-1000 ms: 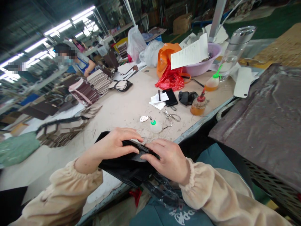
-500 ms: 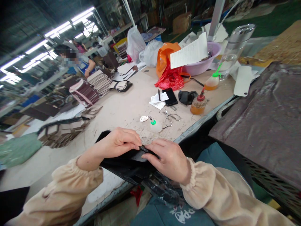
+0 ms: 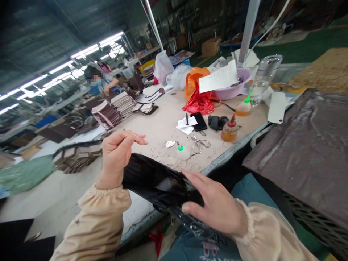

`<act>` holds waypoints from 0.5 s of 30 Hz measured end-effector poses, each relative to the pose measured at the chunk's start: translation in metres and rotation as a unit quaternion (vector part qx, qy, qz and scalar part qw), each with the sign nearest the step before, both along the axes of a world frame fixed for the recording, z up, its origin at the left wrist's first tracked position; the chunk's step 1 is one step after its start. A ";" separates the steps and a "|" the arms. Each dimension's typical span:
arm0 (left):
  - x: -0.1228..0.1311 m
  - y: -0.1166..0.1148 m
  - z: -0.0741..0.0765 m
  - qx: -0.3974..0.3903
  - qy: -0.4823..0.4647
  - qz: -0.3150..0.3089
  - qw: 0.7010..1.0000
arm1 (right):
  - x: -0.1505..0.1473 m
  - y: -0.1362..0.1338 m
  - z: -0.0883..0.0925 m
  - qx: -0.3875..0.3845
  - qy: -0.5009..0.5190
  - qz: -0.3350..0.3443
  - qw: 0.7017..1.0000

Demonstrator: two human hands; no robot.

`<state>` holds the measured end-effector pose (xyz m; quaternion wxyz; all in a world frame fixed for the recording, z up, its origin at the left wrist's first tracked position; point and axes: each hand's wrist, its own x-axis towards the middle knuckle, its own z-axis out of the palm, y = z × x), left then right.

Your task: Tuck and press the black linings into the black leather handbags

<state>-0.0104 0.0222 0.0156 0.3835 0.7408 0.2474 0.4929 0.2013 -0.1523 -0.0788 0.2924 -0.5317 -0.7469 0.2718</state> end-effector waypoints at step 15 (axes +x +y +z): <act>-0.048 -0.043 0.000 0.064 -0.121 0.133 0.982 | -0.063 -0.037 -0.018 0.087 -0.258 0.087 0.958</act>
